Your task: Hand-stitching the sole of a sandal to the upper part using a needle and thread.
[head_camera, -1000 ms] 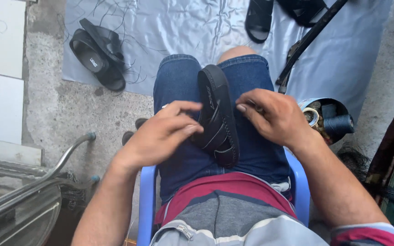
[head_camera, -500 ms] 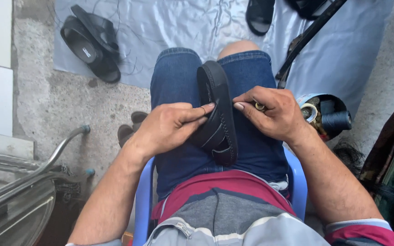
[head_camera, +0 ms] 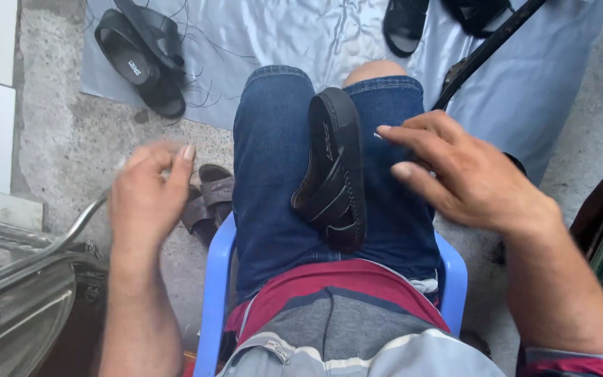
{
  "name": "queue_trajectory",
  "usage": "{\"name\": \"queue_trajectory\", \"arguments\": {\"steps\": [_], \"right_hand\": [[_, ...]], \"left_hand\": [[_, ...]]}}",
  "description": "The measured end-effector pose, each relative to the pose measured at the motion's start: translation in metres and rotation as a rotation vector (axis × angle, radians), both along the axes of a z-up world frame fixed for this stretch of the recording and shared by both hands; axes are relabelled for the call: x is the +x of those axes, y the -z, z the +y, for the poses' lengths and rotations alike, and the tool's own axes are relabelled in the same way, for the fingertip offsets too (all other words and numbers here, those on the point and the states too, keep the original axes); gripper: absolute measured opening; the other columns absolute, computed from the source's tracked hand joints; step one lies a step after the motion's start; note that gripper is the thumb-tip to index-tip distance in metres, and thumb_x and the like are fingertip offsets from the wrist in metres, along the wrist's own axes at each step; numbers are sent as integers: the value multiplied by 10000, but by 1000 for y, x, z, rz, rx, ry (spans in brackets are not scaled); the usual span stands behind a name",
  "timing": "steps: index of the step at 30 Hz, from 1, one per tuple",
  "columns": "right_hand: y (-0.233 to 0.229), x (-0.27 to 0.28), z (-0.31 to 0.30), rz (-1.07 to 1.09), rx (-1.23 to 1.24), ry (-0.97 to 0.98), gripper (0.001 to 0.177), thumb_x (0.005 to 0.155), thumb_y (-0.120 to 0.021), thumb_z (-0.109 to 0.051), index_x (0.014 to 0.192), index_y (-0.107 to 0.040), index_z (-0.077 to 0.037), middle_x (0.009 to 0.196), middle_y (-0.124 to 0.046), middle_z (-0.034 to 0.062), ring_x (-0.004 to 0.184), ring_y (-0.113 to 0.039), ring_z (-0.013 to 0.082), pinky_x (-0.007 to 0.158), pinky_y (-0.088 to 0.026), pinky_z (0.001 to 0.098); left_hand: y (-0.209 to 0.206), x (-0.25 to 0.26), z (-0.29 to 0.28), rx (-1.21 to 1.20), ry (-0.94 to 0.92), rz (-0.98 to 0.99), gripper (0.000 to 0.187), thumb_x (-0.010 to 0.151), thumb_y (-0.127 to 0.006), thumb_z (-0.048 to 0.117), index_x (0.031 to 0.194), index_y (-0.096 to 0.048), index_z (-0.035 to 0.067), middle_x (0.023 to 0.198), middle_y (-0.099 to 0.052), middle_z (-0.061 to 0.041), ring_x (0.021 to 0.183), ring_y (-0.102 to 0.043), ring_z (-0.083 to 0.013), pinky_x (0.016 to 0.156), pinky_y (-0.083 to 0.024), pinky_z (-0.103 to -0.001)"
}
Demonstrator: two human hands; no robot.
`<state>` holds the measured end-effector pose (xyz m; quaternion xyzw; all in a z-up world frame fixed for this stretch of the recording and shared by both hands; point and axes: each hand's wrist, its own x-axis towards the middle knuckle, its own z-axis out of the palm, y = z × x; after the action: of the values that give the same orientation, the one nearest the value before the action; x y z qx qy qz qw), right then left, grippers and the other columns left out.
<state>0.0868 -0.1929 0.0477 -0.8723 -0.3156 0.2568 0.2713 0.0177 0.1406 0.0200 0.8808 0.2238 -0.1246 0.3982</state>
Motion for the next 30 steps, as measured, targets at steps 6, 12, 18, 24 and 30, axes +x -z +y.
{"name": "queue_trajectory", "arguments": {"steps": [6, 12, 18, 24, 30], "right_hand": [[-5, 10, 9, -201, 99, -275, 355, 878, -490, -157, 1228, -539, -183, 944, -590, 17, 785, -597, 196, 582, -483, 333], [3, 14, 15, -270, 42, -355, 337, 855, -531, -215, 1190, -574, -204, 928, -578, 0, 789, -585, 193, 527, -482, 350], [5, 17, 17, -290, 28, -360, 364, 834, -539, -203, 1195, -575, -227, 928, -567, -3, 787, -578, 198, 507, -474, 360], [3, 13, 19, -322, -14, -350, 371, 821, -534, -189, 1183, -587, -246, 870, -556, -10, 736, -569, 206, 467, -458, 372], [-14, -5, 34, -605, -395, -369, 309, 831, -494, -342, 1115, -615, -322, 766, -518, -64, 598, -537, 178, 386, -477, 306]], "left_hand": [[-11, 11, -60, -73, 629, -451, 298, 867, -561, 232, 1110, -598, 64, 1264, -519, -181, 1183, -492, -305, 1016, -338, -421], [-3, 10, -94, -266, 616, -125, 396, 796, -599, 319, 1139, -476, 162, 1004, -665, -24, 917, -641, -192, 760, -459, -327], [0, 8, -98, -278, 385, 71, 170, 762, -603, 342, 864, -606, 205, 798, -680, 57, 710, -640, -134, 647, -445, -291], [0, 8, -99, -279, 374, 137, 223, 758, -595, 363, 918, -619, 210, 819, -690, 75, 701, -634, -120, 652, -451, -281], [6, -1, -111, -271, 305, 52, 166, 739, -648, 357, 815, -652, 210, 659, -654, 70, 571, -573, -94, 579, -426, -264]]}}
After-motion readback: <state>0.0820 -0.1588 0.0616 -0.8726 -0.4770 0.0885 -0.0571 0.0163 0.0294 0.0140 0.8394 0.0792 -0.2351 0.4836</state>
